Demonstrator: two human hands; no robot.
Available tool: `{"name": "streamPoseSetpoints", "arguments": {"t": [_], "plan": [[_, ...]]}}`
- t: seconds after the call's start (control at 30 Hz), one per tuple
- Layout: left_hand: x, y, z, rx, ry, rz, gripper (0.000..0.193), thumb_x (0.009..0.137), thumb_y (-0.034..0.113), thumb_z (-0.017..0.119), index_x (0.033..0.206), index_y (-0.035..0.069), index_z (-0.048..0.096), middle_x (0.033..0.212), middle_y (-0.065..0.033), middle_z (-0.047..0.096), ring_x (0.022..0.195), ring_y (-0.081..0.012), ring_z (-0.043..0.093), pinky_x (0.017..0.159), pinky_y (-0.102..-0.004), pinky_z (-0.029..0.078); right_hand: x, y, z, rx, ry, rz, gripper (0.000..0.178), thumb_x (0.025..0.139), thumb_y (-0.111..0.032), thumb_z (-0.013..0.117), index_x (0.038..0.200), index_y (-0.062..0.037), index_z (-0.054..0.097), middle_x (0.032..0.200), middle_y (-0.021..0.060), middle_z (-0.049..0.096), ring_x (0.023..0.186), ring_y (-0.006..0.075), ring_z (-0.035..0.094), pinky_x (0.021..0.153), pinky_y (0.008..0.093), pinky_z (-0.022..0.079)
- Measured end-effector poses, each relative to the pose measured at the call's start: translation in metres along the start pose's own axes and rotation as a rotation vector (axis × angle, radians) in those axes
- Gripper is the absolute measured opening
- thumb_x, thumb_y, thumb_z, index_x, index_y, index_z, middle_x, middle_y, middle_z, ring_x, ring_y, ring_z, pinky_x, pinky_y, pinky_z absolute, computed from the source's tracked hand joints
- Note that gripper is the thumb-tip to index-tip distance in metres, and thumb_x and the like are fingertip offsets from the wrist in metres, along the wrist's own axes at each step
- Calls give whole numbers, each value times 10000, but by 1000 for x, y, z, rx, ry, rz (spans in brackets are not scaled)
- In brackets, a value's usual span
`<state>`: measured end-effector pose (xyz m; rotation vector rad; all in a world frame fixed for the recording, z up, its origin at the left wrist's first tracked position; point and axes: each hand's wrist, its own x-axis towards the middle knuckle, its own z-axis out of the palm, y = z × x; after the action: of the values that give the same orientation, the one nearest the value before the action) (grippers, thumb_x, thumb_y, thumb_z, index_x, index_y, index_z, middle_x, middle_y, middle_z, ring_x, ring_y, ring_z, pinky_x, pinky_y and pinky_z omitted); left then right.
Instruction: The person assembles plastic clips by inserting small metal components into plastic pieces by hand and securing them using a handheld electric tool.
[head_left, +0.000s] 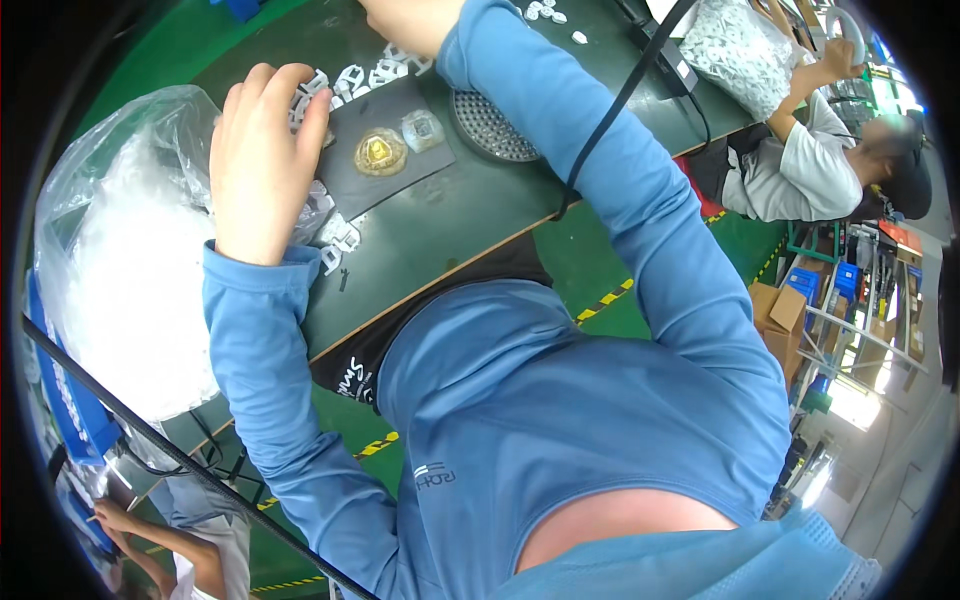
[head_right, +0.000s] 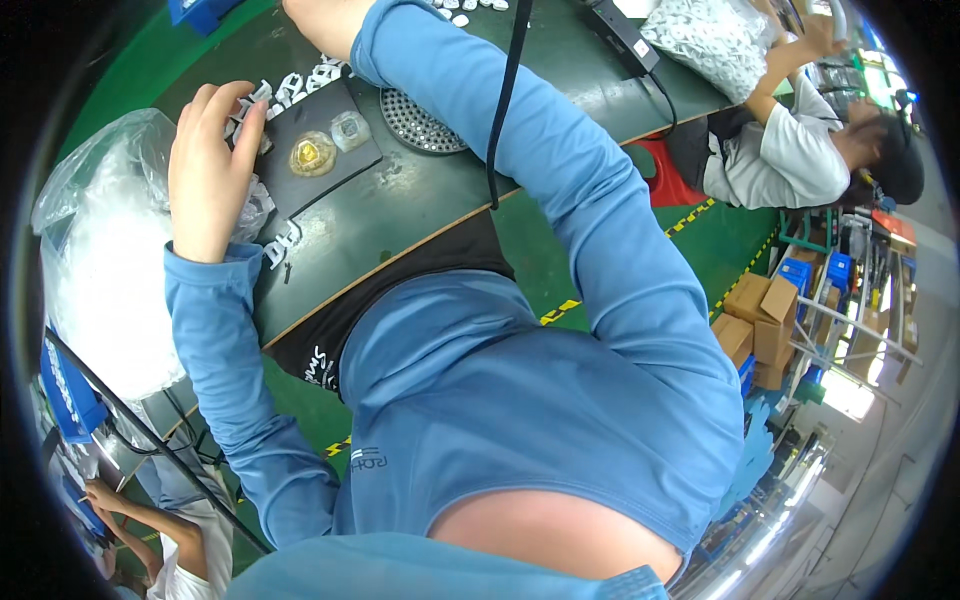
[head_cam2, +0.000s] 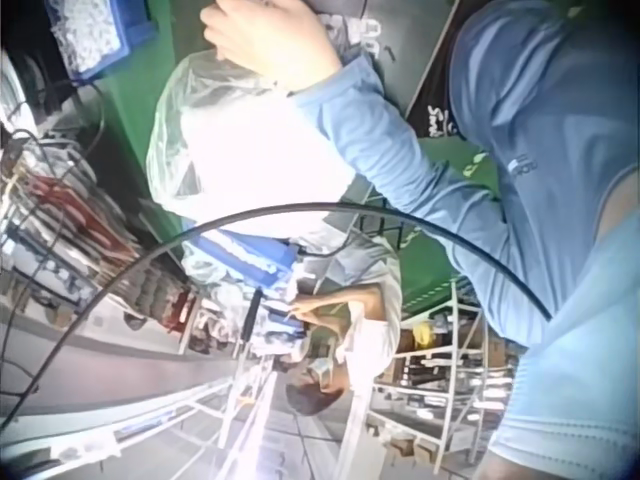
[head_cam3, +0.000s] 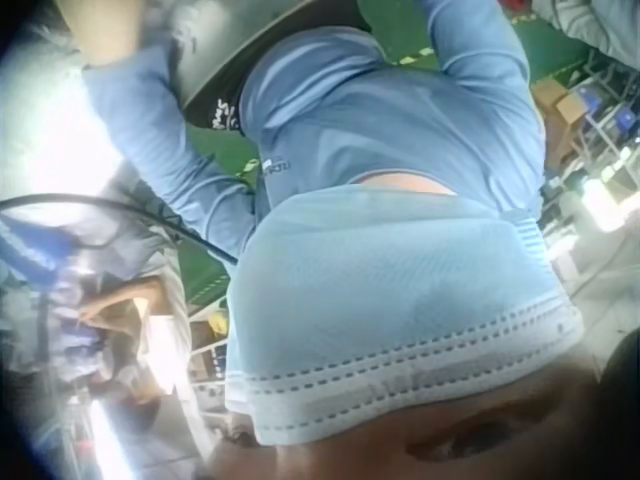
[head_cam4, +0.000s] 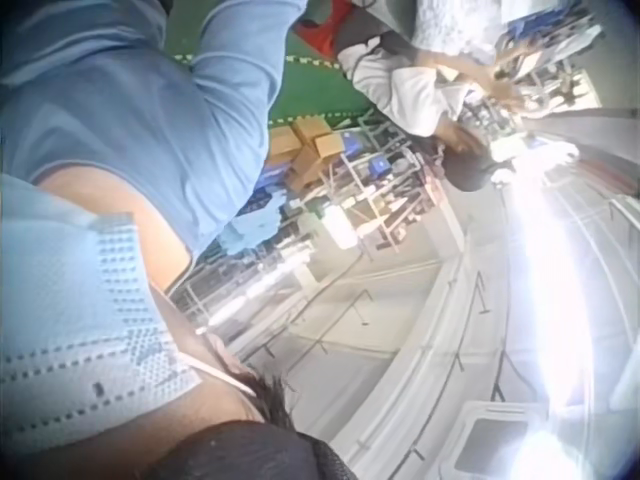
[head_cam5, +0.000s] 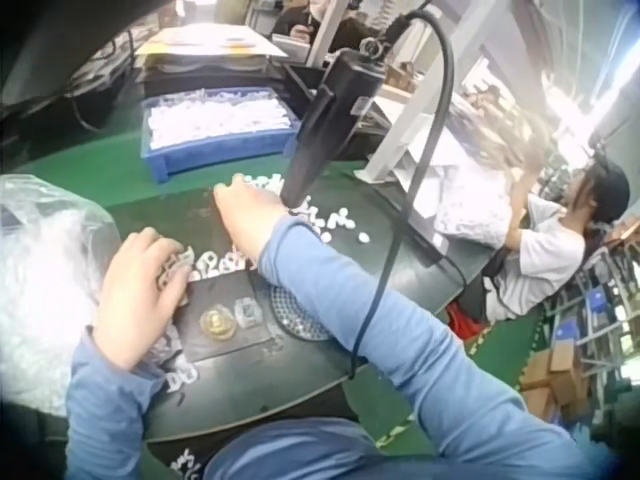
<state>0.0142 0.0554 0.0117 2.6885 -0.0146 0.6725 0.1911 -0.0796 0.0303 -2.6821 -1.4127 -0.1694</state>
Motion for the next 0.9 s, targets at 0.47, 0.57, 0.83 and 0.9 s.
{"name": "streamPoseSetpoints", "arguments": {"t": [0.47, 0.57, 0.83, 0.9], "plan": [[-1, -4, -1, 25, -35, 0, 214, 954, 194, 681, 1095, 32, 679, 961, -106, 633, 948, -290, 618, 835, -409, 505, -24, 35, -21, 154, 198, -203, 240, 882, -78, 580, 1082, -35, 705, 979, 186, 692, 976, 376, 673, 868, 466, 541], [-1, -3, -1, 28, -45, -11, 219, 955, 199, 679, 1098, 33, 680, 963, -107, 634, 947, -291, 618, 834, -408, 507, -24, 45, -15, 129, 217, -187, 229, 873, -88, 597, 1066, -33, 708, 963, 172, 691, 977, 360, 673, 873, 457, 540], [-2, -3, -2, 43, -58, -26, 221, 933, 207, 696, 1086, 47, 699, 1004, -93, 667, 947, -309, 619, 838, -423, 521, -25, 32, -23, 294, 221, -227, 202, 860, -141, 677, 1042, -63, 718, 955, 132, 690, 971, 342, 668, 859, 442, 540], [-2, -4, -2, 44, -62, -34, 222, 933, 207, 697, 1085, 46, 698, 1005, -93, 668, 947, -309, 620, 838, -422, 521, -28, 22, -29, 395, 184, -246, 201, 858, -201, 730, 1002, -60, 722, 896, 125, 686, 934, 333, 671, 832, 434, 537]]}}
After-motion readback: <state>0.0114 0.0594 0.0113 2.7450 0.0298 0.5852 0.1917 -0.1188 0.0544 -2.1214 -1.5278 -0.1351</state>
